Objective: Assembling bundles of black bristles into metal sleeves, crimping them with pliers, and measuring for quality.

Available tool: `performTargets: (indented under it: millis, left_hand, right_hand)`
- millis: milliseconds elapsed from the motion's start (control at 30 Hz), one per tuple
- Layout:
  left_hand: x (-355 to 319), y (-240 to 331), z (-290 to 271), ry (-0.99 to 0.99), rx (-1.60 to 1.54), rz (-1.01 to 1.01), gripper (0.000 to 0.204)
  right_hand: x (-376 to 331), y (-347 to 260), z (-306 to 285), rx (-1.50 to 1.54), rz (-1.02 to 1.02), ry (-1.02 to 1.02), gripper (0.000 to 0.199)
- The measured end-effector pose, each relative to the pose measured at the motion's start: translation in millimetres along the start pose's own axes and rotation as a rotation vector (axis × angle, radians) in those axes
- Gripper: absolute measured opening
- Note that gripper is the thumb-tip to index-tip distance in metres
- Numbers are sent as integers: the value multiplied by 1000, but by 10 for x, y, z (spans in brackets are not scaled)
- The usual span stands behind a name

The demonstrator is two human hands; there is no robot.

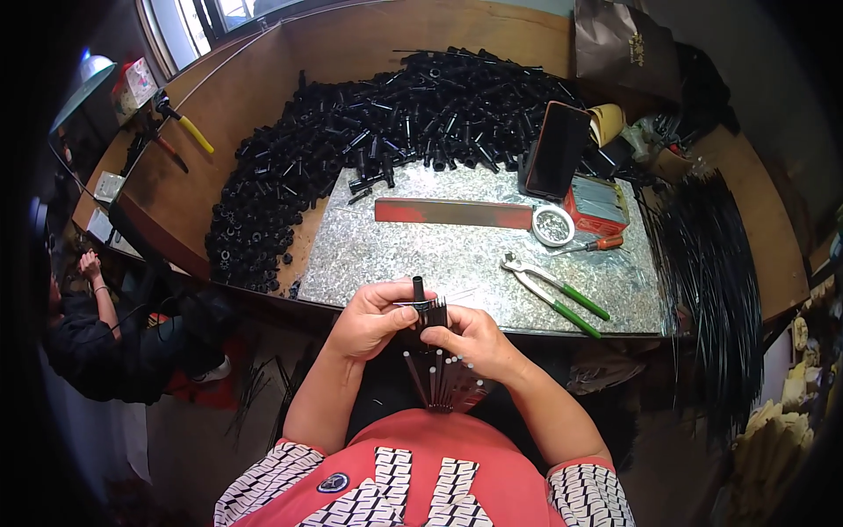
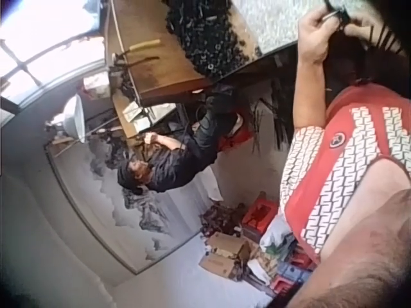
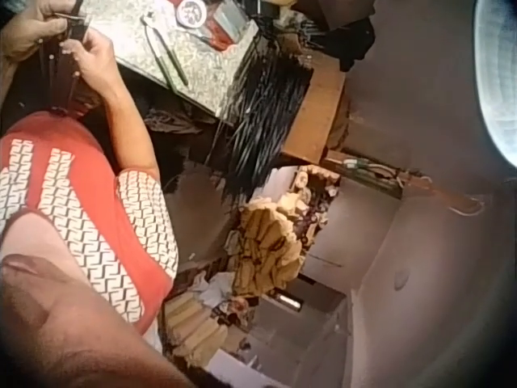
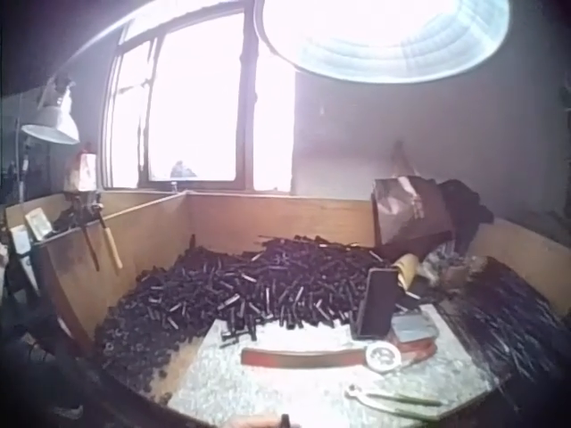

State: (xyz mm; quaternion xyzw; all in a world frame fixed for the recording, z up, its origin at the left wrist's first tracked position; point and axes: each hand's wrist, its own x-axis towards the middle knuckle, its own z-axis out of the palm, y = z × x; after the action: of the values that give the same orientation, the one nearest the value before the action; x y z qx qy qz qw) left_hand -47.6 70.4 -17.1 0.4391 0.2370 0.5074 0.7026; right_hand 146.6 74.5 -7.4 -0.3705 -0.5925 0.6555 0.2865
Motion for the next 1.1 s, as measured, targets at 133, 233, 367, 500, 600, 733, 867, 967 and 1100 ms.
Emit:
performTargets:
  millis: [133,233,367,500,600,733,867,967,1100]
  left_hand:
    - [-10,-32,25,-34,-18,-22,30]
    - [-22,-98,163,94,-215,-8,36]
    - [-88,-295,142,230,-231,52,31]
    - [-96,-313,170,253,-239,47,26]
    - [-87,-341,254,275,-240,109,32]
    - [-94,-391,320,369,-244,113,34]
    - [-76,-413,329,405,-246,106,36]
    - [-68,-403,347,384,-237,102,37]
    - [-56,-399,381,379,-241,91,37]
  right_hand:
    - [7,56,-33,73,39,-34,16]
    - [20,111,-52,52,45,-16,17]
    - [33,84,-12,22,62,-20,21]
    - [55,148,-11,74,14,-32,25]
    - [86,178,-29,80,7,-43,28]
    - [114,235,-20,94,-13,-35,31]
    - [109,225,-55,76,-10,-58,27]
    - [116,222,-94,67,2,-88,23]
    - [128,229,-131,96,4,-140,25]
